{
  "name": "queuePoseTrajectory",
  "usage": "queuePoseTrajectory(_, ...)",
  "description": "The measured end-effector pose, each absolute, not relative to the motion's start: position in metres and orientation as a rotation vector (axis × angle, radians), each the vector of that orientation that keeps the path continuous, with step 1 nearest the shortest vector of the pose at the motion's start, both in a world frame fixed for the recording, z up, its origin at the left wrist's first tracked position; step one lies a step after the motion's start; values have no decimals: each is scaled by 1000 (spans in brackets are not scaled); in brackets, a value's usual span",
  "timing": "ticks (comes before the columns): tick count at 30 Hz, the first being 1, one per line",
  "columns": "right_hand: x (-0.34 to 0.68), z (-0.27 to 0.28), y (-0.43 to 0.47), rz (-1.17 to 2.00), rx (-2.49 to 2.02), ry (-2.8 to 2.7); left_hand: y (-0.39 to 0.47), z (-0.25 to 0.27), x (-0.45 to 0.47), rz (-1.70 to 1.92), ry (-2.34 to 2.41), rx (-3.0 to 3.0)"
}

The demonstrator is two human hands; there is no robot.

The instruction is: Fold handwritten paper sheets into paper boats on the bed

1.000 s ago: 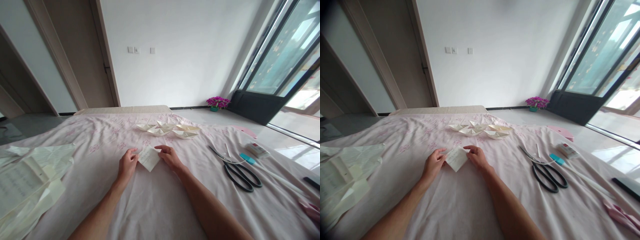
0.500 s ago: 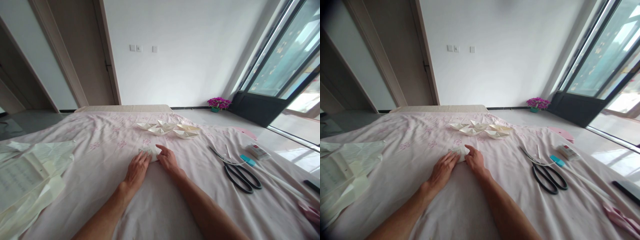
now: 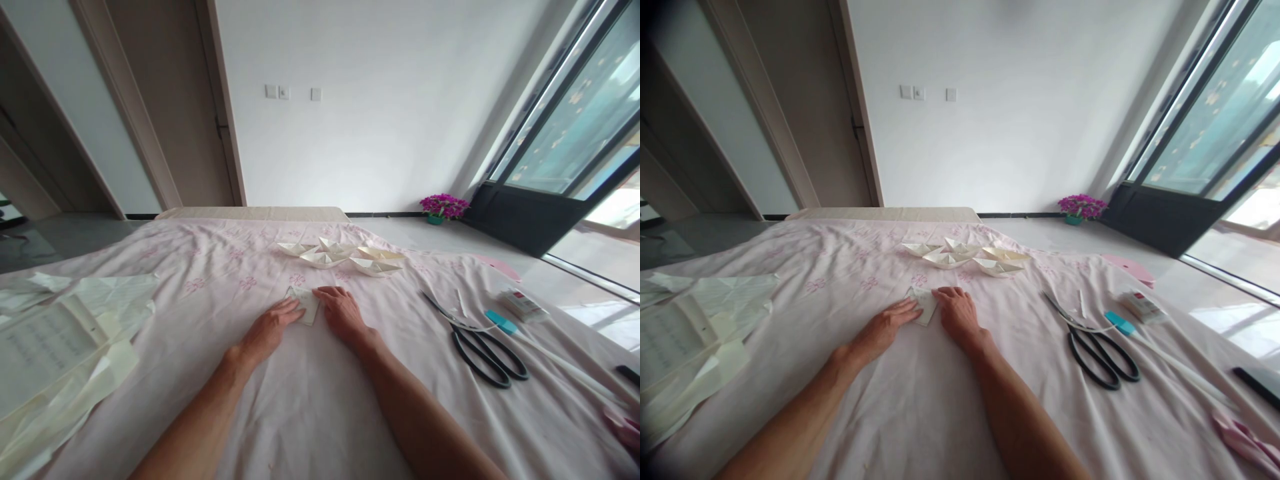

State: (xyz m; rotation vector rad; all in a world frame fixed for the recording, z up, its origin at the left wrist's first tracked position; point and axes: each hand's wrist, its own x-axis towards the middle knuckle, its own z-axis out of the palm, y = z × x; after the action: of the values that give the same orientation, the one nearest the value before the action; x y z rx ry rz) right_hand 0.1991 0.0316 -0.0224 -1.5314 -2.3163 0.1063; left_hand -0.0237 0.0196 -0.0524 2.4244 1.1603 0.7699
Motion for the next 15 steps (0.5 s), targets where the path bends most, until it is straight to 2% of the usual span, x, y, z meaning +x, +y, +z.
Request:
queuePoseTrajectory(6, 196, -23, 27, 141, -1475, -2359, 19, -48, -26, 903, 1273, 2346)
queuePoseTrajectory(11, 198, -15, 21, 123, -1352, -2443, 20, -49, -32, 1114, 1347, 2053)
queuePoseTrajectory(15, 201, -13, 23, 139, -1267, -2473, 26, -50, -44, 1080, 1269, 1915)
